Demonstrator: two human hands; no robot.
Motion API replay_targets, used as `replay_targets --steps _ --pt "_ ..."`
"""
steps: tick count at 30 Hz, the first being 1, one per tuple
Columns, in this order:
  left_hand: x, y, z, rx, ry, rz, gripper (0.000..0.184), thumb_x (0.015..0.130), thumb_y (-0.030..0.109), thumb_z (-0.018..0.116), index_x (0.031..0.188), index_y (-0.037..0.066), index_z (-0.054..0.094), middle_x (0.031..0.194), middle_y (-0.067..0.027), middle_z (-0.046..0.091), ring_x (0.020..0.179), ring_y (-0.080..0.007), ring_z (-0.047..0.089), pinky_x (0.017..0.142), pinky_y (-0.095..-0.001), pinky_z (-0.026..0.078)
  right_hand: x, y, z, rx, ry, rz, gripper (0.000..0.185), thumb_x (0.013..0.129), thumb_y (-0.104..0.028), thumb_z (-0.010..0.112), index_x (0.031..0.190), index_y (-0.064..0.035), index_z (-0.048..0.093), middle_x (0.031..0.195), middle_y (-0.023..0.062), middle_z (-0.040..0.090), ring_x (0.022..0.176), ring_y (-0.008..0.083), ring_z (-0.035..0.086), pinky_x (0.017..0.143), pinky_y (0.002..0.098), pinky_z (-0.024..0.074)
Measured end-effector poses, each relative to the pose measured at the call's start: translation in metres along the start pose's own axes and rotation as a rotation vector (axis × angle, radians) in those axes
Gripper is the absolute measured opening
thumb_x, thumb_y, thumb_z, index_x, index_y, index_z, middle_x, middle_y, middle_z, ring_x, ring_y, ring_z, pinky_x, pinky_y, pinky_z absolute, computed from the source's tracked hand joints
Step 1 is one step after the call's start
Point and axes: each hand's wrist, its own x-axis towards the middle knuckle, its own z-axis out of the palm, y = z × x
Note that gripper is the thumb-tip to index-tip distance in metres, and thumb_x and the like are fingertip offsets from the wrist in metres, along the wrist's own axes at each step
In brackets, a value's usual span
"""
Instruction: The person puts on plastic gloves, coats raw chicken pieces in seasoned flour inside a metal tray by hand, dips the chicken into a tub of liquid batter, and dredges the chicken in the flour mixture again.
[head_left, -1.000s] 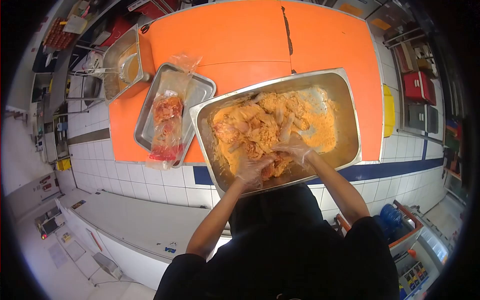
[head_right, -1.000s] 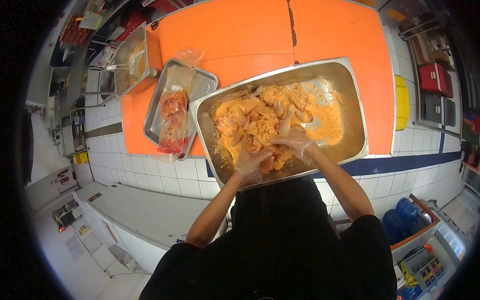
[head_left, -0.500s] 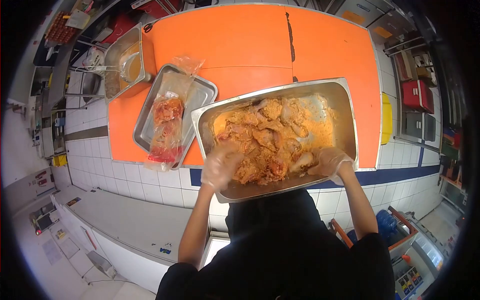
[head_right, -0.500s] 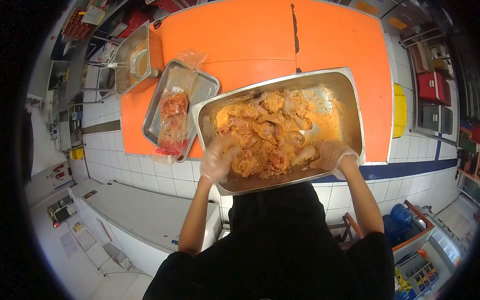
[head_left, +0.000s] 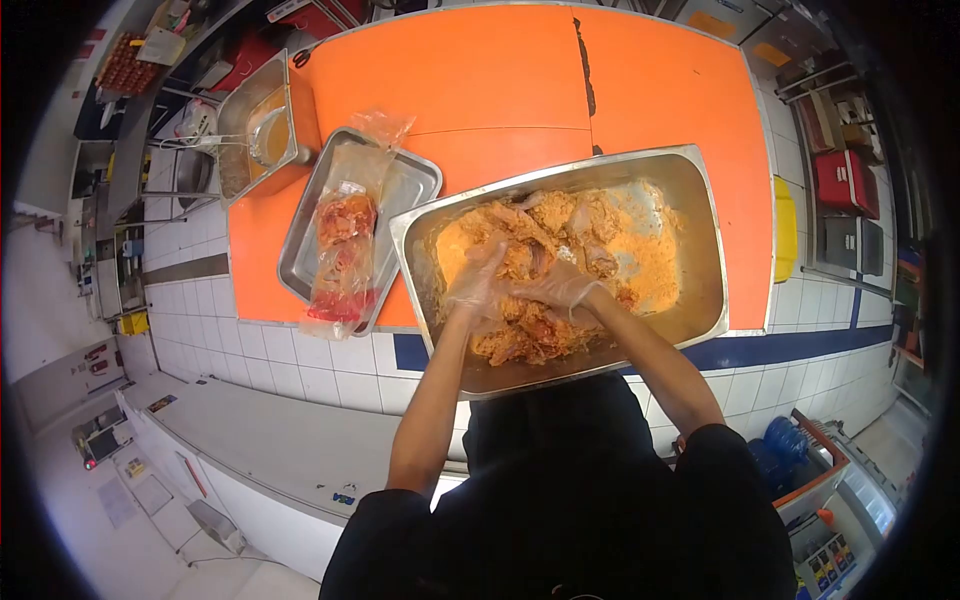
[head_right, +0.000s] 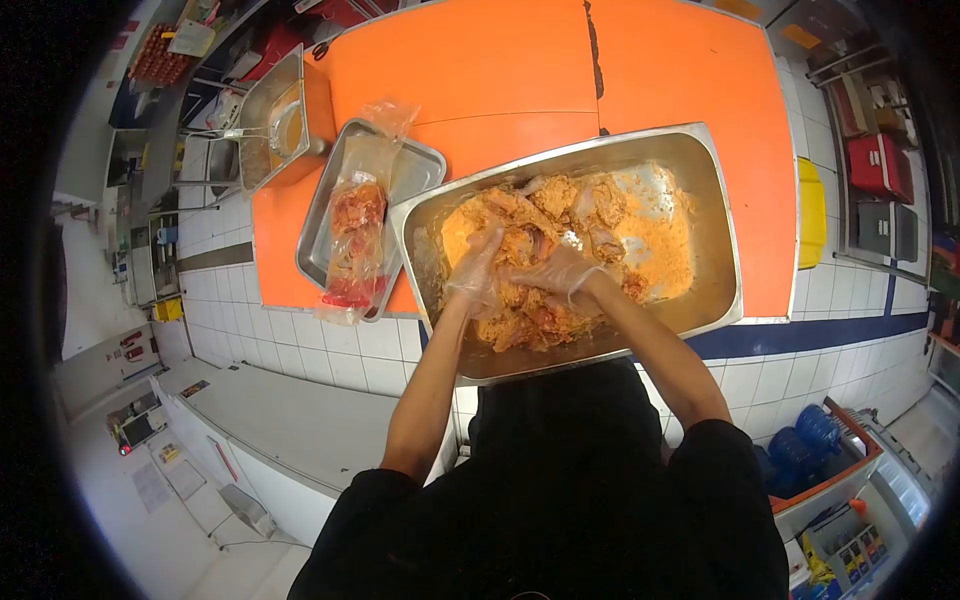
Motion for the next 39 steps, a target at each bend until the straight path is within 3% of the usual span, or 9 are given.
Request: replay_targets --steps 2,7,12,21,27,31,33,37,39 --pt "0.019 -0.047 -0.018 0.156 -0.100 0.175 0.087 0.101 0.051 0.069 0.166 0.009 0.028 0.157 -0.0192 0.049 0.130 -0.0379 0.061 0.098 -0.0527 0.059 -0.004 -0.051 -0.050 0.745 0.160 0.752 0.099 0.077 -0.064 0.088 0.142 0.0039 0.059 0.125 0.0286 0.071 0.110 0.0302 0.072 0.095 0.0380 0.0567" --pt "-0.064 0.039 0.038 -0.441 -0.110 -0.065 0.087 0.099 0.060 0.067 0.162 0.008 0.036 0.157 -0.0087 0.046 0.139 -0.0263 0.051 0.114 -0.0442 0.048 -0.006 -0.044 -0.026 0.745 0.355 0.715 0.095 0.070 -0.069 0.088 0.129 0.0025 0.067 0.113 0.0248 0.074 0.102 0.0290 0.071 0.091 0.0391 0.0566" --pt "-0.049 0.017 0.041 -0.589 0.062 0.277 0.058 0.104 0.037 0.067 0.149 0.004 0.050 0.146 -0.0122 0.055 0.125 -0.0235 0.062 0.088 -0.0402 0.060 -0.034 -0.091 -0.081 0.426 0.524 0.610 0.082 0.065 -0.067 0.092 0.113 -0.0023 0.075 0.098 0.0226 0.077 0.095 0.0332 0.073 0.085 0.0414 0.0588" --pt "-0.073 -0.013 -0.015 -0.174 0.222 0.016 0.031 0.090 0.027 0.076 0.105 0.000 0.075 0.099 -0.0059 0.069 0.091 -0.0171 0.063 0.082 -0.0332 0.050 -0.065 -0.137 -0.055 -0.291 0.255 0.416 0.038 0.094 -0.021 0.065 0.129 -0.0058 0.067 0.122 0.0179 0.070 0.130 0.0319 0.060 0.109 0.0416 0.0487" --pt "-0.074 -0.038 -0.008 -0.176 0.375 -0.056 0.057 0.086 0.041 0.083 0.121 -0.002 0.073 0.112 -0.0092 0.070 0.100 -0.0189 0.063 0.090 -0.0343 0.050 -0.091 -0.132 -0.076 -0.039 0.229 0.317 0.045 0.096 -0.047 0.070 0.119 -0.0085 0.071 0.125 0.0184 0.070 0.131 0.0345 0.059 0.108 0.0453 0.0482" --pt "-0.053 -0.015 0.004 -0.090 0.451 0.103 0.085 0.088 0.062 0.076 0.135 -0.007 0.065 0.134 -0.0188 0.068 0.120 -0.0280 0.064 0.104 -0.0390 0.049 -0.065 -0.098 -0.107 0.084 0.177 0.809 0.060 0.098 -0.057 0.065 0.129 -0.0056 0.071 0.114 0.0234 0.073 0.108 0.0372 0.072 0.095 0.0464 0.0575" --pt "-0.043 0.012 0.006 0.395 0.448 -0.168 0.099 0.090 0.078 0.062 0.137 -0.010 0.063 0.146 -0.0274 0.061 0.131 -0.0359 0.061 0.112 -0.0413 0.045 -0.042 -0.082 -0.098 -0.013 0.156 0.923 0.066 0.099 -0.059 0.063 0.133 -0.0029 0.069 0.110 0.0253 0.073 0.102 0.0385 0.074 0.092 0.0483 0.0587" --pt "-0.002 0.023 -0.006 0.647 0.561 0.070 0.106 0.089 0.086 0.051 0.135 -0.009 0.065 0.146 -0.0324 0.058 0.131 -0.0394 0.061 0.109 -0.0451 0.047 0.005 -0.075 -0.095 -0.027 0.034 0.816 0.092 0.092 -0.077 0.058 0.107 0.0124 0.072 0.096 0.0285 0.073 0.092 0.0410 0.074 0.086 0.0494 0.0583" --pt "-0.013 0.067 0.001 0.772 0.312 -0.211 0.097 0.094 0.076 0.058 0.144 -0.007 0.058 0.143 -0.0263 0.062 0.121 -0.0352 0.065 0.098 -0.0455 0.051 0.022 -0.071 -0.099 0.069 -0.029 0.875 0.096 0.087 -0.081 0.062 0.100 0.0131 0.073 0.090 0.0281 0.073 0.089 0.0410 0.074 0.085 0.0495 0.0585"
